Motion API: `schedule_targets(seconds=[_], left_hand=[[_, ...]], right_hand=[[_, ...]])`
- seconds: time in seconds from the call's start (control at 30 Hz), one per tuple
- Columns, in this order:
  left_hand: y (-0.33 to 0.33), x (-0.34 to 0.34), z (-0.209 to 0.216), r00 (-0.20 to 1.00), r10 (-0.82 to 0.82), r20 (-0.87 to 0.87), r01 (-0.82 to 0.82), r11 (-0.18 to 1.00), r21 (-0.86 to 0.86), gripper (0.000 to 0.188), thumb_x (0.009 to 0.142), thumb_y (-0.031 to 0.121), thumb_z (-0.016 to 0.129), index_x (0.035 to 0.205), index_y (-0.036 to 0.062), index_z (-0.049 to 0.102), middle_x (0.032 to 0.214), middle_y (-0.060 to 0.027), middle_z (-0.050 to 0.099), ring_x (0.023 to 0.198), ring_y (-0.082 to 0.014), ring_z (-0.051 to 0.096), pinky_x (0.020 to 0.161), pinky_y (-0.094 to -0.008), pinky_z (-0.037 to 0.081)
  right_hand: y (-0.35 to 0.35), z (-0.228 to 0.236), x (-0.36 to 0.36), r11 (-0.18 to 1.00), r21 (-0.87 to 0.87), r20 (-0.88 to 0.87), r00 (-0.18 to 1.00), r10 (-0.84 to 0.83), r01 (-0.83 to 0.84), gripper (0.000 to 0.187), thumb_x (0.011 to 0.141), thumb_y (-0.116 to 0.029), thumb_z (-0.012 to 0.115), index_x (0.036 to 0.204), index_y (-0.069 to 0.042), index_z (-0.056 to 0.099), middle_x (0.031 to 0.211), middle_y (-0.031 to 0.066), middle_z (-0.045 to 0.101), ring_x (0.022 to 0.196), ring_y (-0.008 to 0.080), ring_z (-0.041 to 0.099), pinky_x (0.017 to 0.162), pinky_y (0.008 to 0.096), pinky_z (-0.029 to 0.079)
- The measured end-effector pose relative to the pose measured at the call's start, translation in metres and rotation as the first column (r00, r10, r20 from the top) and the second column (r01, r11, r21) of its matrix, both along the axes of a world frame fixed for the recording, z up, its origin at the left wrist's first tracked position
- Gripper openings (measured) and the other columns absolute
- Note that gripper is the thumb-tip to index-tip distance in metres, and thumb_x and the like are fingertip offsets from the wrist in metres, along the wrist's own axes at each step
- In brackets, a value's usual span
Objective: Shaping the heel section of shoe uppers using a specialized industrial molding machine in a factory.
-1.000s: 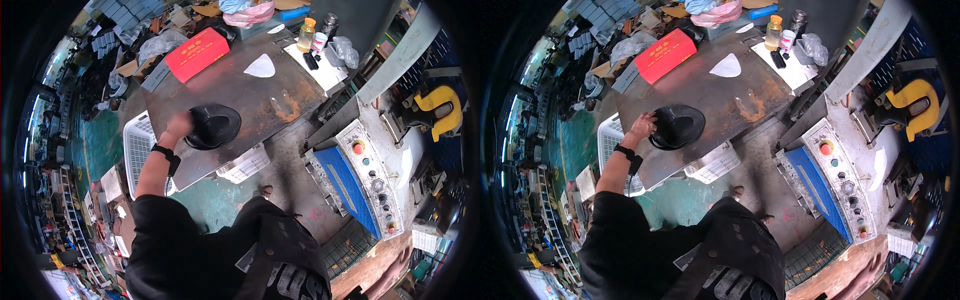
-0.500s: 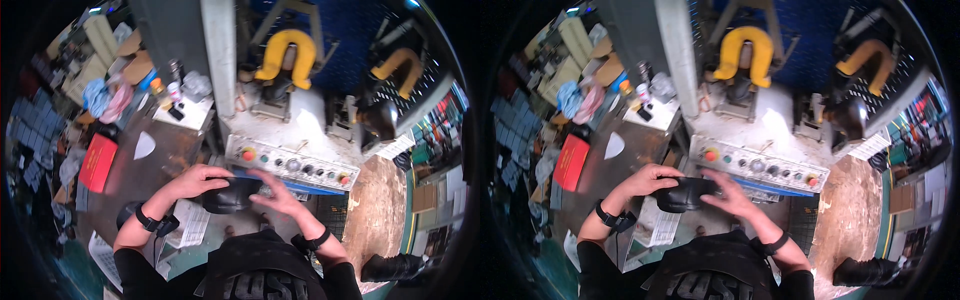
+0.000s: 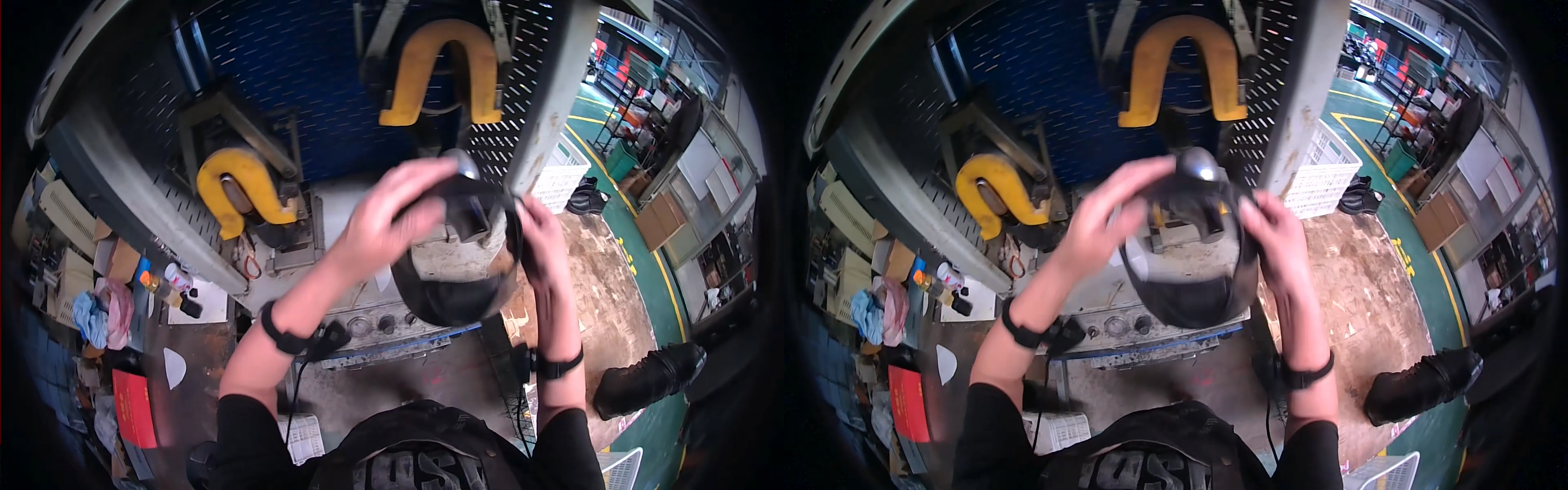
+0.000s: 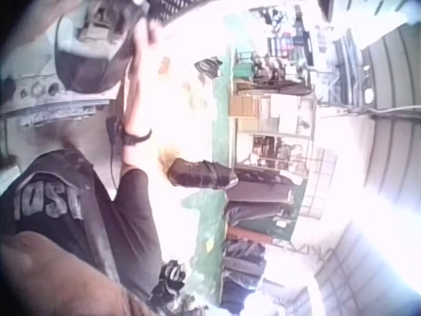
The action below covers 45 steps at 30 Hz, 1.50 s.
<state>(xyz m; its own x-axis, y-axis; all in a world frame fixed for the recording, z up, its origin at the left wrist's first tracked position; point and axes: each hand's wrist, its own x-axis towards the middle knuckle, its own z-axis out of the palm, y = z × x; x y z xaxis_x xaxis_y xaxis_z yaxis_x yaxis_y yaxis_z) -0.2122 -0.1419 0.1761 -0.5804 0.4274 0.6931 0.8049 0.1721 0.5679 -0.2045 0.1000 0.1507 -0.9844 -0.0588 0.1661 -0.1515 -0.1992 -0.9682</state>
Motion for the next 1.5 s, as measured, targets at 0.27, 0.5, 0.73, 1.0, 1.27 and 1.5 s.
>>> schedule_targets(seconds=[0.27,0.5,0.73,1.0,1.27,1.5], left_hand=[[0.049,-0.101,-0.018,0.848,-0.143,0.511,0.033,0.976,0.217,0.044,0.097,0.04,0.038,0.126,0.009,0.052,0.122,-0.0047,0.055,0.113,-0.016,0.049,0.096,-0.0282,0.036],[0.044,-0.088,-0.032,0.947,0.122,0.298,-0.141,0.989,0.041,0.039,0.097,0.031,0.041,0.121,0.0048,0.055,0.125,-0.008,0.054,0.116,-0.0179,0.049,0.101,-0.0301,0.034],[0.059,-0.062,-0.029,0.965,0.259,-0.033,-0.26,0.964,-0.05,0.039,0.096,0.032,0.043,0.121,0.0047,0.054,0.132,-0.0126,0.048,0.121,-0.0294,0.047,0.099,-0.0333,0.037],[0.061,-0.044,-0.049,0.911,0.282,-0.301,-0.319,0.945,-0.08,0.034,0.093,0.02,0.046,0.123,0.0037,0.052,0.135,-0.0143,0.044,0.128,-0.0306,0.038,0.103,-0.0389,0.034],[0.056,-0.023,-0.076,0.945,0.248,-0.214,-0.269,0.96,-0.074,0.046,0.087,0.016,0.052,0.131,0.0048,0.045,0.143,-0.0165,0.033,0.131,-0.0355,0.032,0.106,-0.042,0.029],[-0.015,0.032,-0.159,0.911,0.393,0.124,-0.382,0.918,-0.106,0.03,0.089,0.009,0.049,0.117,0.0015,0.057,0.121,-0.0166,0.055,0.118,-0.0315,0.048,0.097,-0.0382,0.038]], right_hand=[[0.004,-0.036,-0.102,0.928,-0.37,0.227,0.972,0.053,0.036,0.019,0.087,-0.023,0.064,0.085,-0.005,0.058,0.073,0.001,0.061,0.056,0.0074,0.055,0.051,0.0213,0.046],[0.016,-0.085,0.017,0.809,-0.588,0.451,0.838,0.306,0.022,0.037,0.093,-0.033,0.053,0.116,-0.004,0.055,0.106,0.0069,0.064,0.09,0.0167,0.064,0.08,0.0311,0.052],[-0.019,-0.146,0.043,0.621,-0.718,0.47,0.877,0.101,0.314,0.039,0.096,-0.031,0.045,0.122,-0.002,0.051,0.111,0.0103,0.062,0.097,0.0211,0.062,0.086,0.0352,0.05],[-0.055,-0.227,-0.052,0.783,-0.272,0.301,0.822,-0.483,0.559,0.046,0.095,-0.033,0.048,0.112,0.008,0.058,0.1,0.0157,0.065,0.089,0.023,0.062,0.081,0.0331,0.047],[-0.054,-0.234,-0.133,0.669,0.273,-0.043,0.703,-0.71,0.692,0.044,0.091,-0.034,0.053,0.105,0.006,0.062,0.091,0.0154,0.067,0.084,0.0219,0.062,0.077,0.0348,0.046],[-0.067,-0.229,-0.191,0.609,0.341,-0.024,0.654,-0.756,0.716,0.045,0.09,-0.035,0.053,0.103,0.007,0.062,0.091,0.0139,0.067,0.084,0.0207,0.061,0.077,0.0345,0.046]])
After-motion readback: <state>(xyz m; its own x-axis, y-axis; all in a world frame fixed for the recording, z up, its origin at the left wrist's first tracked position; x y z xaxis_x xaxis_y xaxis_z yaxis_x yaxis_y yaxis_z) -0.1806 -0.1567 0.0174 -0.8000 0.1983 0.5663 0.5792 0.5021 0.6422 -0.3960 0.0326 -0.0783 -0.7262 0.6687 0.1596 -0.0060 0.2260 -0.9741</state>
